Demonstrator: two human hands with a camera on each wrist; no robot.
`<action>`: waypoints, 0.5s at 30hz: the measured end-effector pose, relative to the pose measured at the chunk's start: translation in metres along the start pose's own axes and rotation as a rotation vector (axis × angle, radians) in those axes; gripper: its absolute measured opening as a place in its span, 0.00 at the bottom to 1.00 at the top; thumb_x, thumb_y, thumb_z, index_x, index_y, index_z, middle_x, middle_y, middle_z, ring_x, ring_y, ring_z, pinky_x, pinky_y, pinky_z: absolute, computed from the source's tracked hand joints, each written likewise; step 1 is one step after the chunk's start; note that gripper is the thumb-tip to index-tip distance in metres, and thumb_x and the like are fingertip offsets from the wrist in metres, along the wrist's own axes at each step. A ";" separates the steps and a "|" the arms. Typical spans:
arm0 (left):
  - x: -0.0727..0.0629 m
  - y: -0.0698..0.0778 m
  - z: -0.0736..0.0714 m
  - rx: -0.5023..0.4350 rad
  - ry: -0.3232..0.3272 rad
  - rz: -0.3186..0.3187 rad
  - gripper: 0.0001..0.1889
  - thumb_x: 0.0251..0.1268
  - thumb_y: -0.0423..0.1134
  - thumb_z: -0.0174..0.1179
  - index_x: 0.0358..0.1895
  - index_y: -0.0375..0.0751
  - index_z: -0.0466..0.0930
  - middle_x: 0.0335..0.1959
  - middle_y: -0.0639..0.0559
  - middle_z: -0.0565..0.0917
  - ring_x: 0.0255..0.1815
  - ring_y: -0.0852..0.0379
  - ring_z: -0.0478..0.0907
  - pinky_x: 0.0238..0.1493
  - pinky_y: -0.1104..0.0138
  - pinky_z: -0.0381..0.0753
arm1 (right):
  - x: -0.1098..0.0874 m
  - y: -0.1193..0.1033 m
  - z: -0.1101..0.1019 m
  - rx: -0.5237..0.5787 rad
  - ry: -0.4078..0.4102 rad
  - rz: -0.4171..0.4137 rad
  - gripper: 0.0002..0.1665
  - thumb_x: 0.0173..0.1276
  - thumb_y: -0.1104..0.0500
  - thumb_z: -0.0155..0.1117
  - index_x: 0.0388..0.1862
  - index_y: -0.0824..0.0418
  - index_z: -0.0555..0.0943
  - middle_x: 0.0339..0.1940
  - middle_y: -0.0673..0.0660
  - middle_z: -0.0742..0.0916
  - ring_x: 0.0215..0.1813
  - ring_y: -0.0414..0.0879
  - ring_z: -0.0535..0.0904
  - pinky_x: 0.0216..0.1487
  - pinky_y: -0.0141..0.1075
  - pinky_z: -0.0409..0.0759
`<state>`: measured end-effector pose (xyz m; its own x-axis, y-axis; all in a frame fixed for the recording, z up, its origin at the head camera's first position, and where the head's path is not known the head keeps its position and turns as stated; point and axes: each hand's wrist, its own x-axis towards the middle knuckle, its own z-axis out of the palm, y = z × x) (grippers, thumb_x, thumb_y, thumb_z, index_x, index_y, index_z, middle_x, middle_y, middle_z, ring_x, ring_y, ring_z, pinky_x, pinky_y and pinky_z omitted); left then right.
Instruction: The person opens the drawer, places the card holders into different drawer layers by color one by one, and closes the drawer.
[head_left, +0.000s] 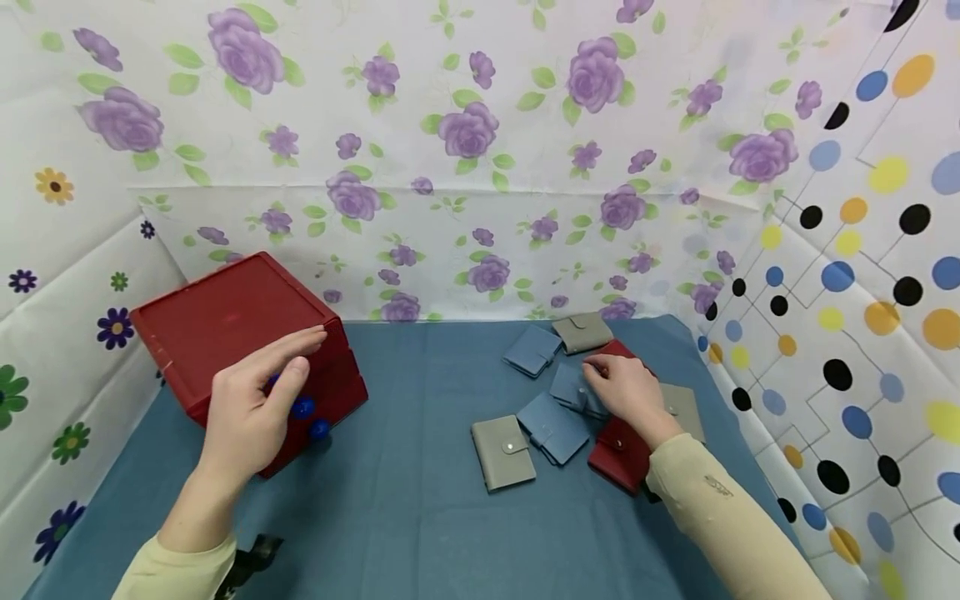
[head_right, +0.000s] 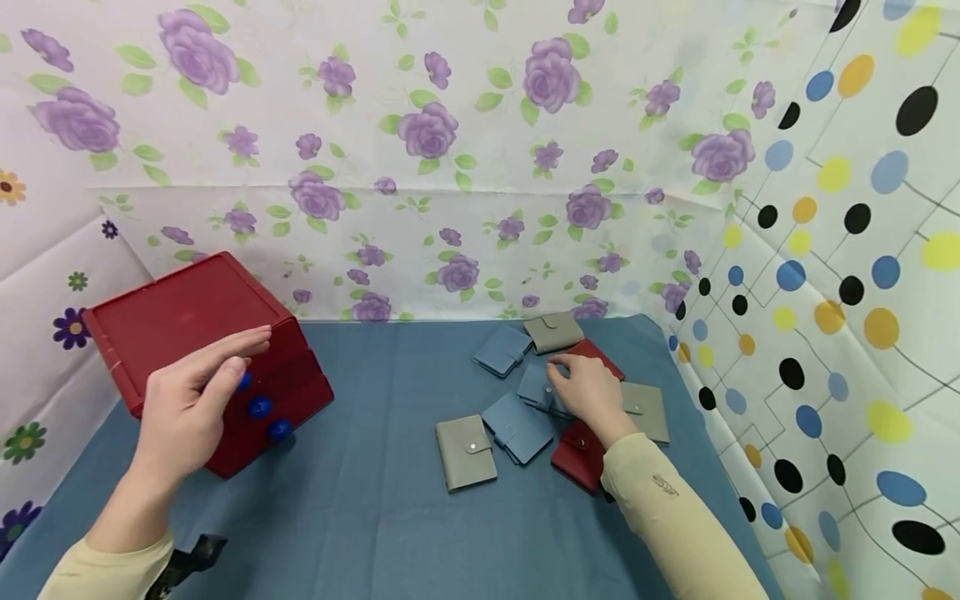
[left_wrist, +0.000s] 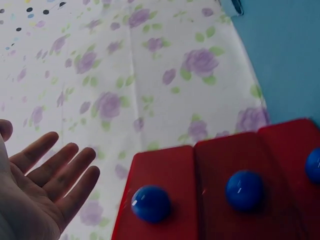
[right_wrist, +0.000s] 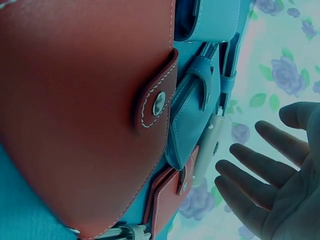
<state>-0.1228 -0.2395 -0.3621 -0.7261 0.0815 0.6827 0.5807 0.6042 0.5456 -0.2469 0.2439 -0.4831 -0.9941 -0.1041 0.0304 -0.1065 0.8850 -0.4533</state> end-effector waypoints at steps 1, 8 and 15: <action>0.000 0.000 -0.004 0.008 0.008 -0.003 0.18 0.81 0.32 0.57 0.67 0.40 0.87 0.66 0.46 0.85 0.62 0.71 0.80 0.50 0.81 0.74 | -0.001 0.001 0.000 0.003 -0.002 0.002 0.24 0.85 0.47 0.57 0.71 0.54 0.85 0.45 0.56 0.91 0.25 0.48 0.74 0.26 0.42 0.69; -0.001 -0.006 -0.027 0.071 0.169 -0.049 0.17 0.82 0.36 0.57 0.66 0.42 0.88 0.65 0.44 0.86 0.36 0.78 0.76 0.29 0.79 0.65 | -0.003 0.002 0.001 0.027 -0.006 -0.002 0.24 0.84 0.47 0.58 0.70 0.55 0.86 0.55 0.58 0.90 0.37 0.49 0.80 0.34 0.43 0.74; -0.009 -0.023 -0.049 0.105 0.325 -0.279 0.18 0.83 0.39 0.56 0.68 0.48 0.87 0.70 0.55 0.83 0.68 0.68 0.77 0.66 0.76 0.72 | -0.003 0.003 0.000 0.028 -0.006 -0.015 0.24 0.85 0.47 0.58 0.70 0.55 0.86 0.55 0.58 0.90 0.37 0.49 0.79 0.34 0.43 0.74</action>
<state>-0.1115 -0.2931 -0.3566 -0.6862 -0.3395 0.6433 0.3263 0.6467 0.6894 -0.2443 0.2470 -0.4846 -0.9923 -0.1196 0.0319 -0.1202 0.8703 -0.4777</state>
